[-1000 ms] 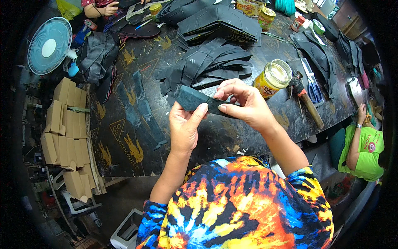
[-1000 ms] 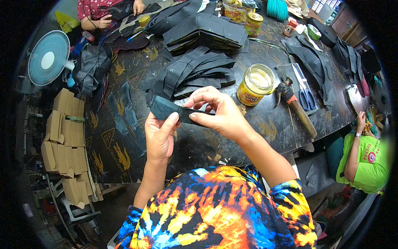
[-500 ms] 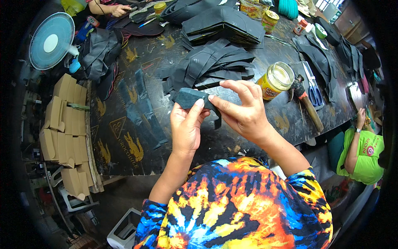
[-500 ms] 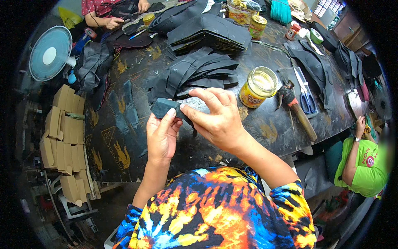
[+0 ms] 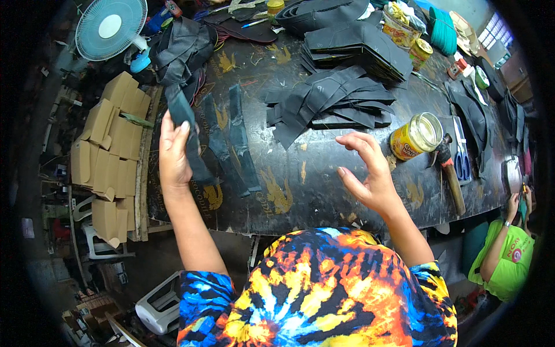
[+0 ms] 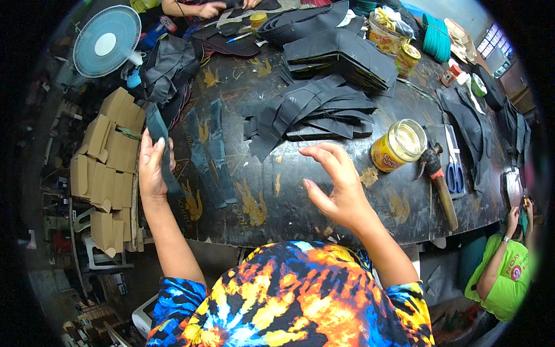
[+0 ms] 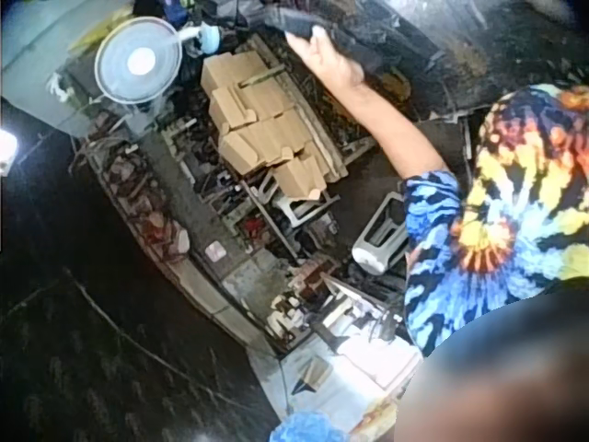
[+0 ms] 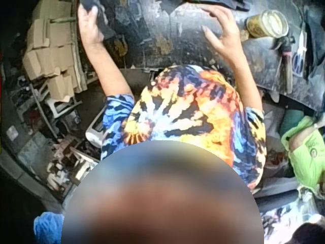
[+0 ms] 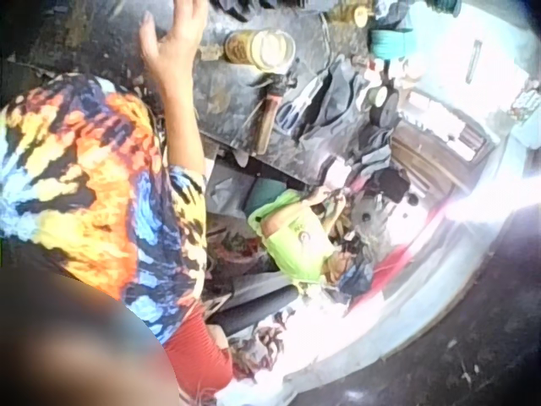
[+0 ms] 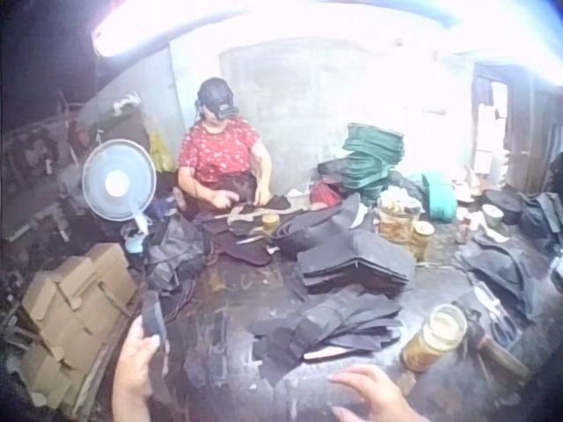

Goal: The person applies adhesive to yellow foam pieces and presses them onto black leather parts using a mallet. They then cut the foam to shape with scissors and handle black leather strips, applying adhesive from a jar. The person works at a cluttered table with other workers visible in the background.

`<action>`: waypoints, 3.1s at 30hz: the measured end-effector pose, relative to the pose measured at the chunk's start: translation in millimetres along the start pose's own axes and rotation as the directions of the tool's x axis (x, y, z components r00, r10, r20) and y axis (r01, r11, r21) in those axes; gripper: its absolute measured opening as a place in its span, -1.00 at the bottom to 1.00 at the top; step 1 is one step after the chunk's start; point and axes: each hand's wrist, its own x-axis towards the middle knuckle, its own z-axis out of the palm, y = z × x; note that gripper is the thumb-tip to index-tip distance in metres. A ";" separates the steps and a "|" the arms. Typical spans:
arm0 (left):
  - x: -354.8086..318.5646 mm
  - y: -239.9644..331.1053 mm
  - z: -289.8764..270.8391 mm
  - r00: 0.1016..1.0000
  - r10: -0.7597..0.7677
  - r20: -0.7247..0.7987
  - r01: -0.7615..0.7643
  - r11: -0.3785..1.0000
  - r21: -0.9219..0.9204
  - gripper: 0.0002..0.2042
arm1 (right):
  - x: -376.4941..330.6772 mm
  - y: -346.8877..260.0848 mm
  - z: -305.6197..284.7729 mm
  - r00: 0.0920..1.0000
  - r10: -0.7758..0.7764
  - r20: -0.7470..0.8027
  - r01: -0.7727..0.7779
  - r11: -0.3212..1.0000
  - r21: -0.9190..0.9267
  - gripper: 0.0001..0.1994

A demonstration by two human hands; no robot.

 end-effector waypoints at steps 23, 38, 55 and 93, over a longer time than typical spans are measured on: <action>38.2 -53.3 189.3 0.888 0.236 0.395 -0.436 0.705 0.559 -0.65 | -16.9 -15.5 -140.6 0.971 0.009 -0.239 -0.183 0.669 -0.720 -0.53; -12.1 -1.3 175.8 0.876 0.129 0.466 -0.158 0.987 0.023 -0.83 | -8.8 15.7 -149.2 0.988 -0.012 -0.151 -0.107 0.648 -0.754 -0.60; -87.6 -24.4 224.1 0.904 -0.101 0.415 0.306 0.831 -0.465 -0.88 | 19.1 -31.8 -37.2 0.928 0.373 0.001 -0.327 0.813 0.481 -0.25; -61.5 -31.3 193.3 0.819 -0.195 0.539 0.520 0.650 -0.555 -0.88 | 4.8 -14.5 -39.3 0.983 0.168 0.067 -0.178 0.832 0.525 -0.24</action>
